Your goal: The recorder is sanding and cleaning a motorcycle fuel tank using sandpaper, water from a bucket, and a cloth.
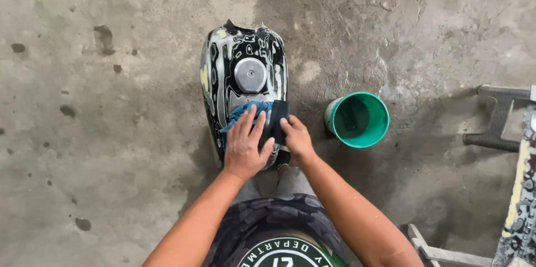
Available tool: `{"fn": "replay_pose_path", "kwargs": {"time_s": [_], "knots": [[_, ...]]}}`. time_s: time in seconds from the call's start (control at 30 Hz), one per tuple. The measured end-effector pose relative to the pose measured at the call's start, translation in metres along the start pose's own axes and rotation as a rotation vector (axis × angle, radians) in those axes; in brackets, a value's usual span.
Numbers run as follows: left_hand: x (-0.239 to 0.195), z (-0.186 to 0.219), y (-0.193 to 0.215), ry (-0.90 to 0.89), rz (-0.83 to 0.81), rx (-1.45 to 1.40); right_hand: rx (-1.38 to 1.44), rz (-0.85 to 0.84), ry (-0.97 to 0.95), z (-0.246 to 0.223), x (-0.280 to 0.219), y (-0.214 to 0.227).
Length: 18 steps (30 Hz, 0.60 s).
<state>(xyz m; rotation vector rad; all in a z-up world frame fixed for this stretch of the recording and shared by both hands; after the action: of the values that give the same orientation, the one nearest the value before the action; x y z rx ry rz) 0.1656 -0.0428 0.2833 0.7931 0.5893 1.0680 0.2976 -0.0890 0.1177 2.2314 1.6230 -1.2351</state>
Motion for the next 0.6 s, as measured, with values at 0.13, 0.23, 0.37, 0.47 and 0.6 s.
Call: {"fn": "replay_pose_path", "kwargs": {"time_s": [0.13, 0.23, 0.37, 0.47, 0.6], "knots": [[0.004, -0.025, -0.043, -0.204, -0.060, 0.323, -0.089, 0.045, 0.011, 0.011, 0.034, 0.032], [0.007, -0.046, -0.069, -0.354, -0.114, 0.577, -0.128, 0.058, 0.079, 0.018, 0.055, 0.033], [0.028, -0.076, -0.043, -0.042, 0.012, 0.460, -0.446, 0.243, 0.273, -0.044, 0.025, 0.001], [0.048, -0.096, -0.031, 0.110, 0.094, 0.306, -0.712, 0.359, 0.532, -0.067, 0.006, -0.012], [0.104, -0.115, -0.027, 0.154, 0.147, 0.288, -0.972, 0.319, 0.855, -0.059, -0.019, -0.031]]}}
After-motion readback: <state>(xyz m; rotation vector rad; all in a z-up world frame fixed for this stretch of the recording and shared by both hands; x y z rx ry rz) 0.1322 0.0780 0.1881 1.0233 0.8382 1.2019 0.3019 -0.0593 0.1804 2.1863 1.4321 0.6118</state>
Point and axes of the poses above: each hand's wrist, its own x-axis towards the middle knuckle, its own y-axis out of the back of the hand, z = x × y, the point moved 10 cm from there along x, towards the middle knuckle, and after that the axes turned 2 degrees about y, right-handed, at the moved point
